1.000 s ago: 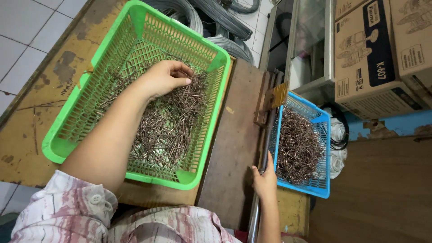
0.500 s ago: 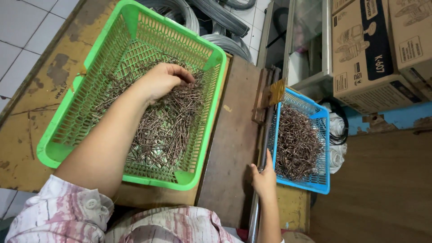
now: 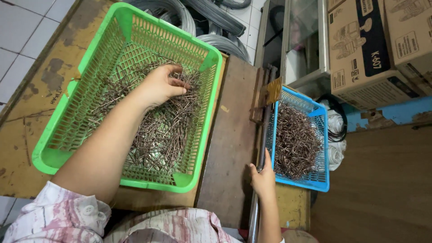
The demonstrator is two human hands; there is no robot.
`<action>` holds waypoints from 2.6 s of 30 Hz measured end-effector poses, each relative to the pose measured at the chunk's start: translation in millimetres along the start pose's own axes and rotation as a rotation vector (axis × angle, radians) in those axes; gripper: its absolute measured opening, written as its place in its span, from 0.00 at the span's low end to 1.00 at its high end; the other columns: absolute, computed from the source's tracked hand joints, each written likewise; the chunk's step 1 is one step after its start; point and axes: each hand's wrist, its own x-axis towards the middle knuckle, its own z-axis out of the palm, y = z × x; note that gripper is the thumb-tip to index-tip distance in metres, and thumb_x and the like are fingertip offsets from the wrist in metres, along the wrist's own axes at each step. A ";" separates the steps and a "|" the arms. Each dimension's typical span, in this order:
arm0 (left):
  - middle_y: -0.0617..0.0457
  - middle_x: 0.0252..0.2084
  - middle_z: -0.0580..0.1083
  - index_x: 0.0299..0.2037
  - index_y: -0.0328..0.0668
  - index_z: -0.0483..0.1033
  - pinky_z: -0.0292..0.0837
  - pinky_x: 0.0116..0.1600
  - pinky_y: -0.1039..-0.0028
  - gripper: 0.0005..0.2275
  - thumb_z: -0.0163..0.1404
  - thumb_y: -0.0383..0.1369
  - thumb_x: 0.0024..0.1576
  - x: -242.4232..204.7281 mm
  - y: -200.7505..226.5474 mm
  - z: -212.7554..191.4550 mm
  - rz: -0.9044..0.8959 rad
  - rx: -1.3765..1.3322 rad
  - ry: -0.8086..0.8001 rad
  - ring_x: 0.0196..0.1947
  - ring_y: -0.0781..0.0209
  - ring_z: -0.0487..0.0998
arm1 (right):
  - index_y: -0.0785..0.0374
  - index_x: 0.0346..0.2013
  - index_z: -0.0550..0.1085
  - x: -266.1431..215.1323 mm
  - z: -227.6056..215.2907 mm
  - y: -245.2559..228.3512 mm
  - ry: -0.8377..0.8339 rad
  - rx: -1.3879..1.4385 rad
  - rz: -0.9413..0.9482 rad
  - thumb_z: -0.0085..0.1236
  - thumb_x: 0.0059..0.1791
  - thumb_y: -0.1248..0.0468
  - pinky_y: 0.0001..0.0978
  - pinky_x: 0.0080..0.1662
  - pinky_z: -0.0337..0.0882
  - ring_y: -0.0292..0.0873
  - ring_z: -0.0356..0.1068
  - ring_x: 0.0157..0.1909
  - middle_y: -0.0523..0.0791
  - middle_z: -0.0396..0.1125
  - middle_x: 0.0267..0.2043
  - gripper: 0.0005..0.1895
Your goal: Process small metal wires using a manual press by placing them in a die and pulling a lever.
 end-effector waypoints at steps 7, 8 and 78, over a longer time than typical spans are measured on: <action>0.33 0.68 0.72 0.50 0.38 0.86 0.79 0.61 0.62 0.13 0.63 0.23 0.54 -14.0 38.9 10.0 0.024 0.236 0.049 0.60 0.40 0.80 | 0.36 0.80 0.60 6.6 3.6 3.4 0.015 -0.040 -0.006 0.62 0.53 0.63 0.42 0.31 0.84 0.59 0.81 0.32 0.63 0.77 0.40 0.42; 0.33 0.66 0.73 0.52 0.37 0.85 0.77 0.63 0.61 0.13 0.63 0.24 0.56 -15.9 42.3 12.2 0.016 0.276 0.055 0.60 0.40 0.81 | 0.36 0.80 0.60 12.9 4.5 7.9 0.018 -0.034 -0.011 0.62 0.53 0.62 0.44 0.32 0.84 0.61 0.81 0.35 0.64 0.77 0.42 0.41; 0.53 0.48 0.84 0.52 0.60 0.88 0.78 0.60 0.60 0.09 0.64 0.35 0.62 184.4 -106.0 219.6 0.277 0.787 -0.545 0.55 0.48 0.83 | 0.41 0.85 0.43 -55.4 -108.8 -115.3 -0.307 -0.202 0.009 0.52 0.57 0.59 0.64 0.63 0.72 0.73 0.71 0.63 0.70 0.72 0.57 0.45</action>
